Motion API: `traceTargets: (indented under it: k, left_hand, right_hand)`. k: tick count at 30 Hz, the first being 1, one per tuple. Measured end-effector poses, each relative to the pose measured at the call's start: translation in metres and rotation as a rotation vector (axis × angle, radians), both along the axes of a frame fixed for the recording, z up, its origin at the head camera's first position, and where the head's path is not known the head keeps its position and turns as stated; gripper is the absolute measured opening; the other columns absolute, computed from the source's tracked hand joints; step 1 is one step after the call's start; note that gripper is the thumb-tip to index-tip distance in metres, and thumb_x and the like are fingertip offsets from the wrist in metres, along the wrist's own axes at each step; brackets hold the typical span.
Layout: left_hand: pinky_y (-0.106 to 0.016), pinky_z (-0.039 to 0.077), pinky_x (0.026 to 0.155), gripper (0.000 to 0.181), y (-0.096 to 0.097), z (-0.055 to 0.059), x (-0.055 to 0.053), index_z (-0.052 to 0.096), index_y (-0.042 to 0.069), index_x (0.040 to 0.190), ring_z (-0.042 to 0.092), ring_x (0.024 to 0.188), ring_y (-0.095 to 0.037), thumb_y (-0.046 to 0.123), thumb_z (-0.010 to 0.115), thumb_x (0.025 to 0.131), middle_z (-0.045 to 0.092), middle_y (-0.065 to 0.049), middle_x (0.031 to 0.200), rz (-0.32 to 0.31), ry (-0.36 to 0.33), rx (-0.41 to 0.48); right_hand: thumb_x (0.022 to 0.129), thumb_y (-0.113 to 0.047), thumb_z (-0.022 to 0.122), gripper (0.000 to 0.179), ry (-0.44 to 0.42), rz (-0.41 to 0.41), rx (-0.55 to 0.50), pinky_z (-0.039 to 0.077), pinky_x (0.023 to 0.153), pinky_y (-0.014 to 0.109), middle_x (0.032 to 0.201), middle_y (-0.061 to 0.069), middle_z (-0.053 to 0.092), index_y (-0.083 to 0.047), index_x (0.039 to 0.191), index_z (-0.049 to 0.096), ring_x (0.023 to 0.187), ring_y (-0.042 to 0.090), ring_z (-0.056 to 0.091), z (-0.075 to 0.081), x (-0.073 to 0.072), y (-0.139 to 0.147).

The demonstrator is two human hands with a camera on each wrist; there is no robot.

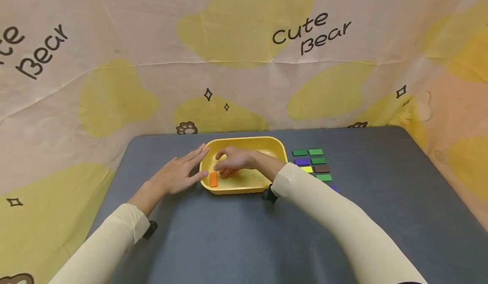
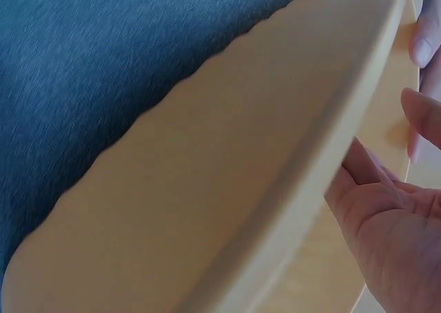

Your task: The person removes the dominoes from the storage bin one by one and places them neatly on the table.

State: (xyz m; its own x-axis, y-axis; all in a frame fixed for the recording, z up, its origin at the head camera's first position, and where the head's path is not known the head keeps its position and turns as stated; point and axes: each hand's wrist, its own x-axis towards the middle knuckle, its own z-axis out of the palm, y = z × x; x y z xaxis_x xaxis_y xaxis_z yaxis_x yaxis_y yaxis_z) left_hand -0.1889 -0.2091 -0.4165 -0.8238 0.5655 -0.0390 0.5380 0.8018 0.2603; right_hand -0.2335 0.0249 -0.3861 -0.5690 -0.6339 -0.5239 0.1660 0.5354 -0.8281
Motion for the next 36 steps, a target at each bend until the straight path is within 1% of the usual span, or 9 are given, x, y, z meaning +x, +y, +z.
traceTargets:
  k: [6, 9, 13, 17, 20, 25, 30, 36]
  left_hand:
    - [-0.064, 0.036, 0.101, 0.074, -0.001, -0.001, 0.000, 0.022, 0.018, 0.160, 0.045, 0.137, -0.034, 0.058, 0.043, 0.101, 0.018, -0.006, 0.166, -0.004, 0.003, 0.001]
    - [-0.065, 0.036, 0.102, 0.074, -0.001, -0.001, 0.001, 0.021, 0.019, 0.160, 0.045, 0.137, -0.034, 0.056, 0.045, 0.101, 0.017, -0.004, 0.166, -0.003, 0.005, 0.005]
    - [-0.065, 0.036, 0.101, 0.075, -0.002, 0.000, 0.002, 0.021, 0.019, 0.160, 0.046, 0.137, -0.033, 0.058, 0.043, 0.101, 0.017, -0.003, 0.166, -0.010, 0.014, 0.007]
    - [-0.065, 0.036, 0.101, 0.075, -0.002, -0.001, 0.003, 0.022, 0.018, 0.160, 0.047, 0.135, -0.033, 0.060, 0.042, 0.101, 0.016, -0.003, 0.166, -0.016, 0.019, 0.006]
    - [-0.065, 0.036, 0.101, 0.076, -0.002, -0.001, 0.003, 0.021, 0.018, 0.160, 0.047, 0.136, -0.033, 0.060, 0.042, 0.101, 0.015, -0.003, 0.166, -0.018, 0.015, 0.005]
    - [-0.064, 0.037, 0.101, 0.076, -0.002, 0.000, 0.003, 0.022, 0.018, 0.160, 0.044, 0.139, -0.031, 0.060, 0.043, 0.100, 0.018, -0.005, 0.166, -0.017, 0.006, 0.016]
    - [-0.064, 0.037, 0.100, 0.075, -0.003, 0.000, 0.002, 0.022, 0.018, 0.160, 0.044, 0.139, -0.031, 0.059, 0.042, 0.101, 0.018, -0.006, 0.166, -0.016, 0.004, 0.015]
    - [-0.063, 0.037, 0.100, 0.075, -0.004, 0.001, 0.002, 0.022, 0.018, 0.160, 0.045, 0.138, -0.032, 0.059, 0.043, 0.101, 0.018, -0.006, 0.166, -0.017, 0.002, 0.014]
  right_hand:
    - [0.098, -0.019, 0.062, 0.060, 0.014, -0.017, 0.013, 0.052, 0.094, 0.043, 0.113, 0.023, 0.069, 0.006, 0.146, 0.037, 0.103, 0.035, 0.069, -0.003, 0.003, -0.010]
    - [0.099, -0.018, 0.061, 0.060, 0.013, -0.022, 0.005, 0.052, 0.093, 0.043, 0.111, 0.022, 0.070, 0.007, 0.147, 0.036, 0.102, 0.036, 0.069, -0.004, 0.005, -0.015]
    - [0.098, -0.015, 0.061, 0.058, 0.003, -0.003, -0.014, 0.052, 0.093, 0.045, 0.107, 0.020, 0.070, 0.006, 0.147, 0.036, 0.102, 0.039, 0.068, -0.006, 0.007, -0.022]
    - [0.098, -0.010, 0.059, 0.055, -0.005, 0.015, -0.022, 0.051, 0.094, 0.046, 0.101, 0.019, 0.071, 0.006, 0.146, 0.036, 0.101, 0.039, 0.068, -0.007, 0.009, -0.026]
    - [0.098, -0.007, 0.058, 0.053, -0.002, 0.017, -0.010, 0.052, 0.093, 0.046, 0.097, 0.019, 0.072, 0.005, 0.145, 0.036, 0.097, 0.037, 0.070, -0.008, 0.010, -0.027]
    - [0.097, -0.005, 0.059, 0.053, 0.004, 0.016, 0.007, 0.054, 0.090, 0.043, 0.092, 0.018, 0.072, 0.004, 0.144, 0.035, 0.083, 0.030, 0.070, -0.009, 0.009, -0.028]
    - [0.097, -0.007, 0.061, 0.057, 0.017, 0.017, 0.017, 0.053, 0.091, 0.044, 0.089, 0.017, 0.072, 0.005, 0.145, 0.034, 0.082, 0.031, 0.069, -0.009, 0.007, -0.031]
    - [0.094, -0.001, 0.062, 0.053, 0.041, 0.006, 0.021, 0.053, 0.092, 0.044, 0.085, 0.012, 0.068, 0.007, 0.140, 0.037, 0.075, 0.024, 0.065, -0.007, 0.006, -0.036]
